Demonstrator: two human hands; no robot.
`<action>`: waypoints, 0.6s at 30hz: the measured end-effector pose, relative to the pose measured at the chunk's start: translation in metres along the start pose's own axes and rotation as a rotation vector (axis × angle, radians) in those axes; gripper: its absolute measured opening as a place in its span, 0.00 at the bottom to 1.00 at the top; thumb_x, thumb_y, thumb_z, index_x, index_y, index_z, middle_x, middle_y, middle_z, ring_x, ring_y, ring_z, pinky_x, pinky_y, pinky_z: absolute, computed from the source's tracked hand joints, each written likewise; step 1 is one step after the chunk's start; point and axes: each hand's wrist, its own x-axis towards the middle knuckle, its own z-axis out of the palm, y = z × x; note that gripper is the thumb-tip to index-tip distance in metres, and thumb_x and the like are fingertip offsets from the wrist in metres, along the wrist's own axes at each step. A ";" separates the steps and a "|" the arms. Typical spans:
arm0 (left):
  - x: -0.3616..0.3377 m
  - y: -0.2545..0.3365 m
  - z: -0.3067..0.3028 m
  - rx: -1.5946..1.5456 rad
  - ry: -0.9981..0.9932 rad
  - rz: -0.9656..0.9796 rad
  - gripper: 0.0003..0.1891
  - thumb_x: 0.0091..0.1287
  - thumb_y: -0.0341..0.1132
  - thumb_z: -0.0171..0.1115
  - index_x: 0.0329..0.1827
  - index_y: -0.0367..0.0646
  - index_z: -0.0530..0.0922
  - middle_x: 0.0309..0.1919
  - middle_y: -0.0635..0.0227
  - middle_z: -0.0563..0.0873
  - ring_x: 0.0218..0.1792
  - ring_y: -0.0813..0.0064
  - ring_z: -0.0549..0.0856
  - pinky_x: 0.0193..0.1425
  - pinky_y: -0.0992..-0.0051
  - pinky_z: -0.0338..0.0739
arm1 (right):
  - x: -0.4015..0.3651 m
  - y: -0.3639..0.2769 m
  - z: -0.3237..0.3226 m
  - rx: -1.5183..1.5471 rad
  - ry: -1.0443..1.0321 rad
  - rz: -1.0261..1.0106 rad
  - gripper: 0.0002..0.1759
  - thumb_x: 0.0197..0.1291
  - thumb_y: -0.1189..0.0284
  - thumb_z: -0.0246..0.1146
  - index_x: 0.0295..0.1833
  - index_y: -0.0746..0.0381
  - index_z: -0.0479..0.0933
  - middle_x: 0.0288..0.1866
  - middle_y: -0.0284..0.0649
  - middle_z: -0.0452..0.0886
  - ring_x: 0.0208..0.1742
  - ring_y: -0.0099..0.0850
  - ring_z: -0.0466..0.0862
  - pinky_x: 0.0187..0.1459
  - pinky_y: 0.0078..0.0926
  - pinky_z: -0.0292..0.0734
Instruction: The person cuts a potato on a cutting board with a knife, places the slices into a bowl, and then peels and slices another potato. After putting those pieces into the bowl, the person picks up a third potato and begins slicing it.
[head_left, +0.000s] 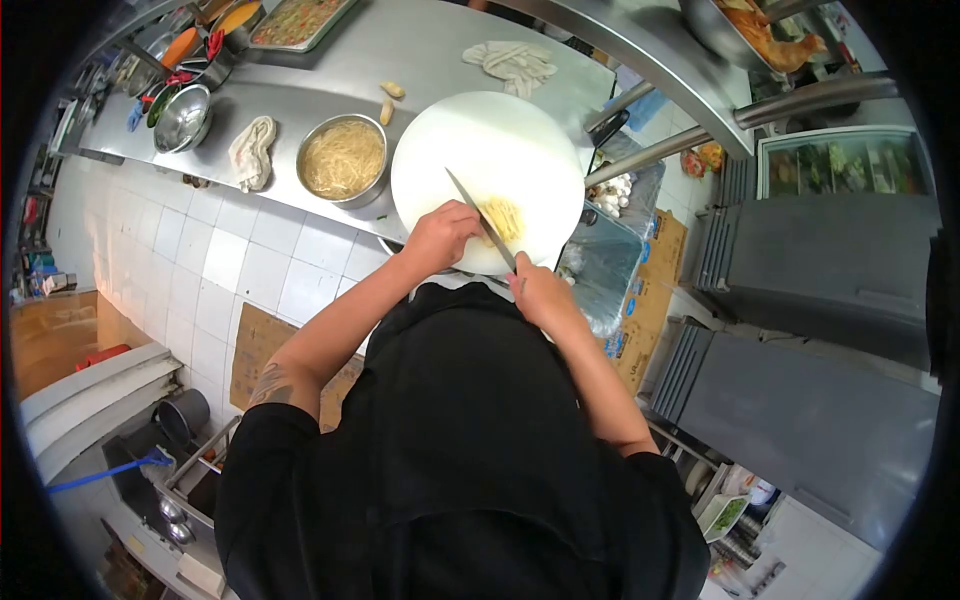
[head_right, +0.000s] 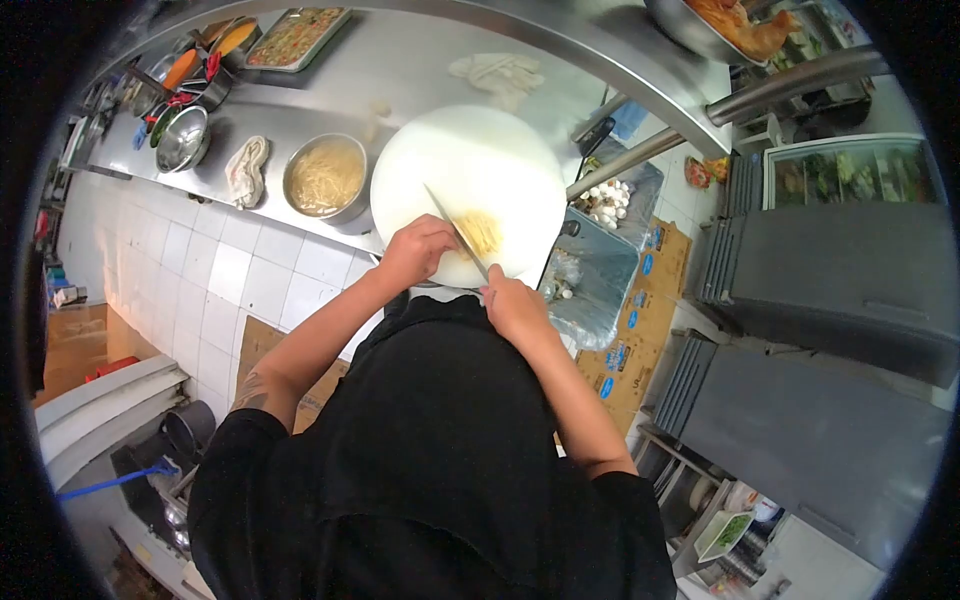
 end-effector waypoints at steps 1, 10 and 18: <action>-0.002 0.001 -0.001 0.002 -0.002 0.003 0.11 0.56 0.17 0.70 0.37 0.43 0.90 0.43 0.66 0.92 0.48 0.59 0.91 0.51 0.62 0.88 | -0.005 -0.004 -0.004 0.006 -0.003 0.002 0.15 0.84 0.61 0.58 0.55 0.65 0.72 0.35 0.60 0.90 0.41 0.65 0.90 0.47 0.65 0.82; -0.003 0.000 -0.004 -0.023 -0.017 -0.005 0.10 0.57 0.17 0.70 0.37 0.42 0.90 0.43 0.67 0.93 0.48 0.59 0.91 0.53 0.63 0.88 | -0.004 -0.009 -0.012 -0.002 -0.037 0.032 0.15 0.84 0.61 0.57 0.56 0.63 0.72 0.38 0.60 0.90 0.45 0.63 0.91 0.49 0.64 0.82; -0.006 -0.002 -0.004 -0.026 -0.018 -0.010 0.12 0.56 0.17 0.69 0.38 0.43 0.91 0.44 0.67 0.93 0.49 0.60 0.91 0.52 0.63 0.88 | -0.005 -0.012 -0.012 0.003 -0.065 0.054 0.17 0.84 0.59 0.58 0.56 0.64 0.72 0.40 0.61 0.90 0.46 0.65 0.90 0.49 0.65 0.82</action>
